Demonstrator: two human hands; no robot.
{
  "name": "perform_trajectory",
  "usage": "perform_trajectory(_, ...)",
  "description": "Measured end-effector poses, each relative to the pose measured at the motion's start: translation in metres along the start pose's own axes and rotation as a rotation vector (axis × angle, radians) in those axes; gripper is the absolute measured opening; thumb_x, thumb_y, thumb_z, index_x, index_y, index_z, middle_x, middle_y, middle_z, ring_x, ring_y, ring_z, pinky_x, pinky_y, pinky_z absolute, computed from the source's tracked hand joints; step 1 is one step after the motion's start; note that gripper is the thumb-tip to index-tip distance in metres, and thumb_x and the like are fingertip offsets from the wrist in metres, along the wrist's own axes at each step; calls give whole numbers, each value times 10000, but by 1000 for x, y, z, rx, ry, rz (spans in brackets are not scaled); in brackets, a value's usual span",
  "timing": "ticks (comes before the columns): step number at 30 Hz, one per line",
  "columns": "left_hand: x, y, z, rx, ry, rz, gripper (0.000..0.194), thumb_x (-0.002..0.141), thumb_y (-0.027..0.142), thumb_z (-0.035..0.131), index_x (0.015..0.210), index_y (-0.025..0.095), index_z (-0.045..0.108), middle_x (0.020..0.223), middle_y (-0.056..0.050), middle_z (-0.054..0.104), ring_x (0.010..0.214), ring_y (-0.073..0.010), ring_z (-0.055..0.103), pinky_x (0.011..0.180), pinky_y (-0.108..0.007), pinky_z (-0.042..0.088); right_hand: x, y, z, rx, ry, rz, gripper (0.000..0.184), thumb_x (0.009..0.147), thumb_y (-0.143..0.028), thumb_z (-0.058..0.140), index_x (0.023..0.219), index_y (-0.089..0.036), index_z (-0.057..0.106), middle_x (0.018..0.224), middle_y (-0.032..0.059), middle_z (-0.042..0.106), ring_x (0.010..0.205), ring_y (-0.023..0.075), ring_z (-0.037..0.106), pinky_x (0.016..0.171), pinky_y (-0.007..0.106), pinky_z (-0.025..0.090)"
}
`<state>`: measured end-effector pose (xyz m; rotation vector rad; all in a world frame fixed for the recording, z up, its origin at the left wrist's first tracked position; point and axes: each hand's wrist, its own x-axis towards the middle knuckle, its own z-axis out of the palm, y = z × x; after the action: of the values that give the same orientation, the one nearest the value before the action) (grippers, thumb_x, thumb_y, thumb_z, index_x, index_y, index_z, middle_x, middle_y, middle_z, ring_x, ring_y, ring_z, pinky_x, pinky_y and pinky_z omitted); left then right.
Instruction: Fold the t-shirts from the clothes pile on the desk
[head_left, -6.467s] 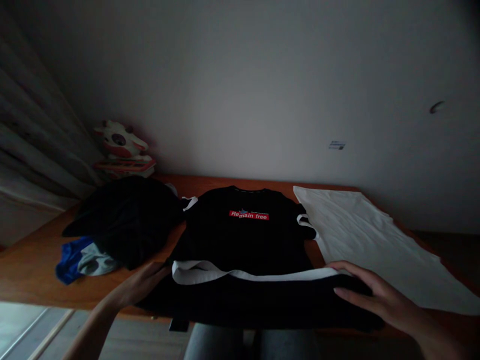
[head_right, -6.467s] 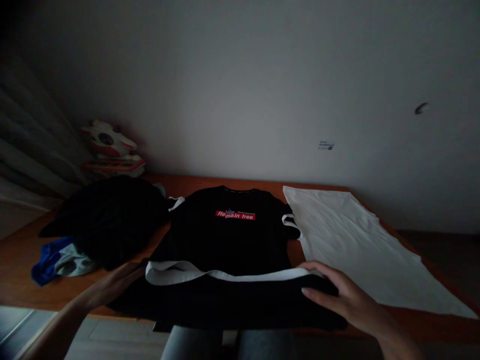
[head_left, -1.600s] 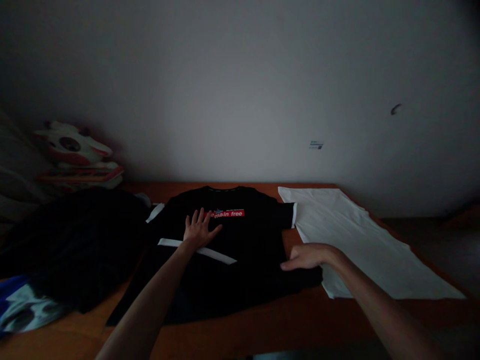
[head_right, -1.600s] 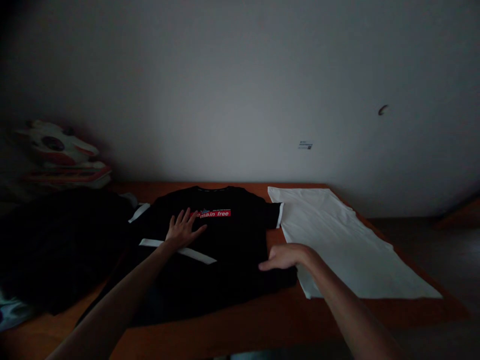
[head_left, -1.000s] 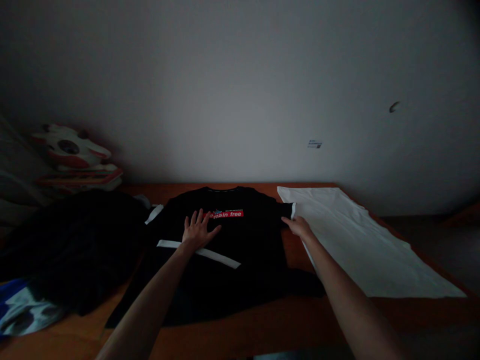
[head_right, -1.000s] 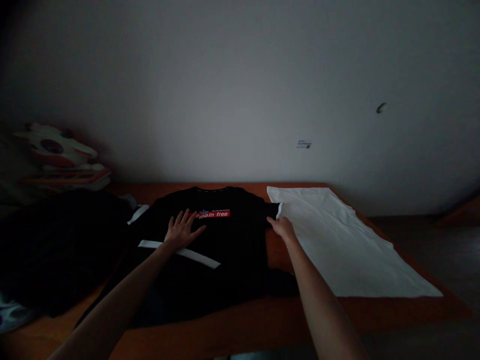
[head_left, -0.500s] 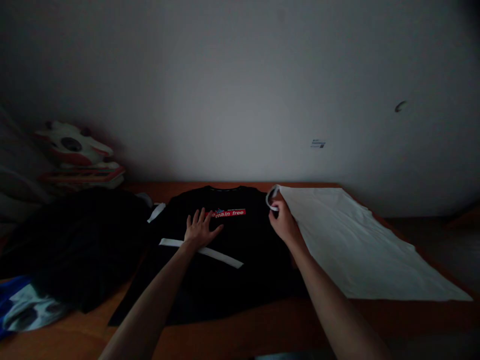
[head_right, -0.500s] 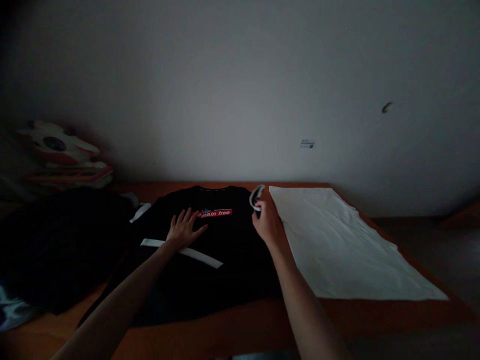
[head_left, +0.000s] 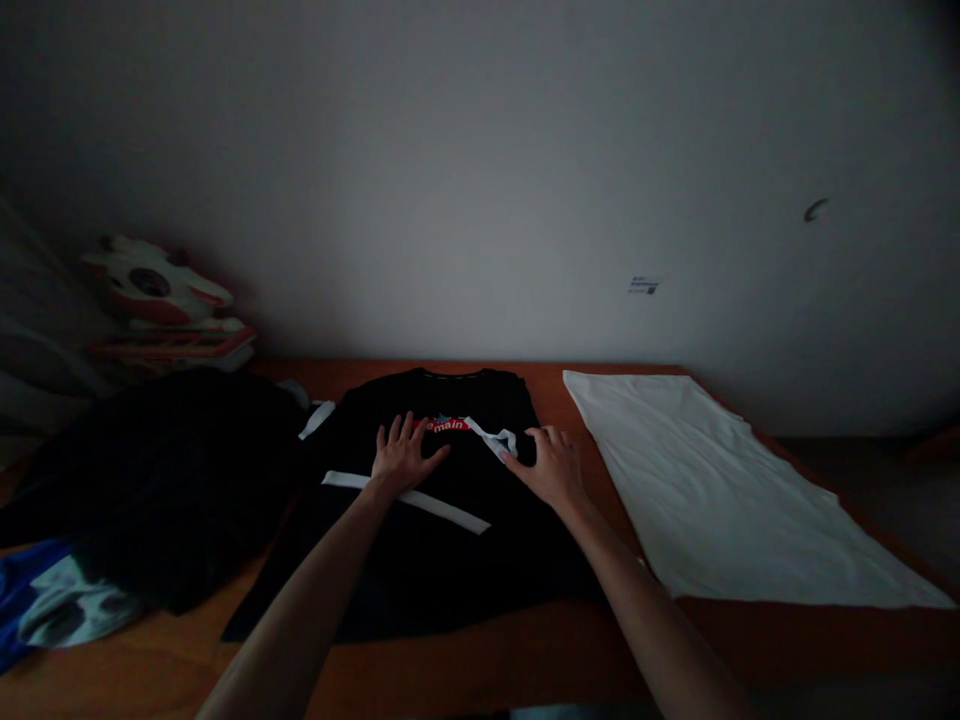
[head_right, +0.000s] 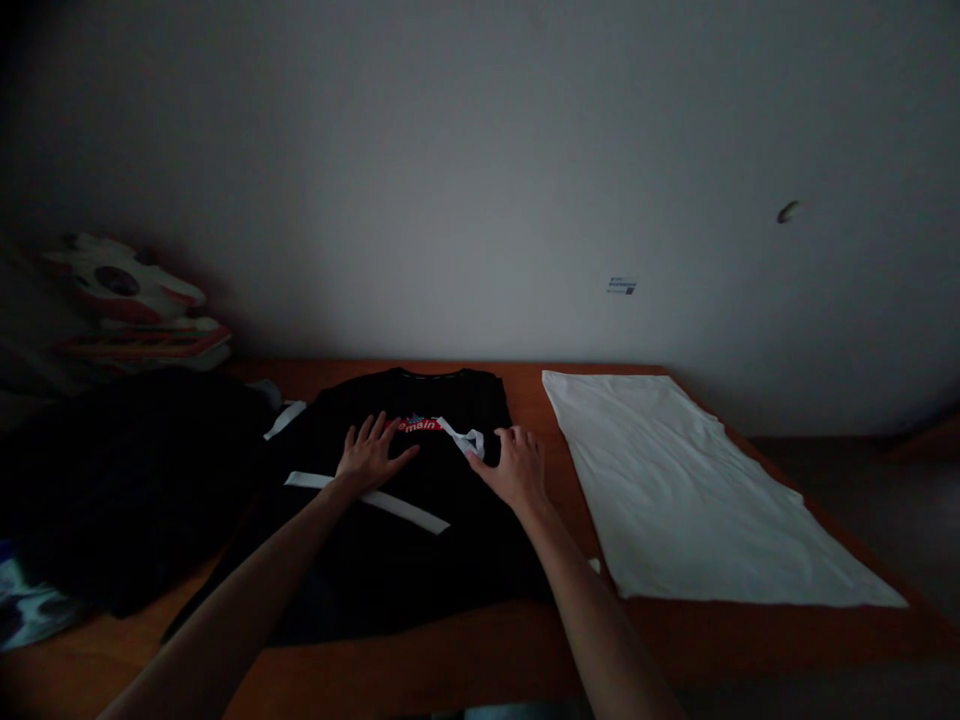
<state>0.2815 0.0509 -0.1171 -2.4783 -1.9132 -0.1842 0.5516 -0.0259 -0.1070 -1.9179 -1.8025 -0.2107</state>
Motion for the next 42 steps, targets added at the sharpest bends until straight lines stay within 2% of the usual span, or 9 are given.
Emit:
perform_trajectory(5,1,0,-1,-10,-13,-11,845,923,747,413,1569,204,399,1663,-169,303,1541,-389,247,1224,-612,203,4,-25,0,-95,-64,133,493,843,-551,691,1137,-157,646,1098,157,655,1069,337,595,867,418,419)
perform_trajectory(8,1,0,-1,-13,-25,-14,841,928,747,399,1574,208,390,1668,-165,293,1545,-385,238,1228,-607,191,1,-26,5,-68,-63,183,316,857,-358,677,1100,-164,624,1094,145,655,1050,319,613,837,392,425)
perform_trajectory(14,0,1,-2,-12,-18,-12,842,923,759,389,1565,215,407,1665,-165,299,1541,-385,248,1230,-611,185,-15,-12,19,116,47,95,291,786,-108,577,1065,-190,567,1078,97,656,992,252,625,843,343,438)
perform_trajectory(22,3,4,1,-28,60,20,746,958,639,447,1513,142,460,1622,-221,366,1512,-424,296,1203,-673,196,-17,-5,27,219,227,129,166,829,-217,585,986,-220,532,1016,95,608,994,278,572,874,387,450)
perform_trajectory(28,13,46,-10,-167,117,399,572,910,452,600,1409,181,530,1525,-147,509,1377,-320,490,1164,-495,386,-18,-4,25,244,225,131,112,887,-277,549,982,-222,522,996,90,611,969,269,572,865,376,446)
perform_trajectory(32,28,84,-13,-226,103,317,579,890,375,620,1428,196,509,1483,-130,533,1340,-302,516,1114,-444,447,-18,-8,21,210,181,130,108,900,-268,529,994,-215,526,1015,97,618,995,268,571,873,371,434)
perform_trajectory(35,42,98,-12,-200,80,281,547,869,222,599,1411,205,531,1430,-118,571,1288,-292,552,1088,-426,467,-18,-10,18,207,170,143,111,890,-255,524,993,-214,523,1015,96,620,988,264,572,869,369,432)
perform_trajectory(39,58,92,-10,-160,52,275,545,850,60,509,1359,239,588,1379,-96,613,1233,-271,586,1051,-408,492,-18,-12,15,205,134,141,163,810,-187,542,967,-221,516,1001,84,610,1002,262,565,881,363,426)
perform_trajectory(42,68,79,-13,-138,33,253,505,887,60,459,1325,256,615,1357,-86,631,1209,-262,611,1019,-394,512,-18,-13,12,208,117,146,229,752,-143,539,966,-222,519,1015,80,608,1023,261,559,905,368,414)
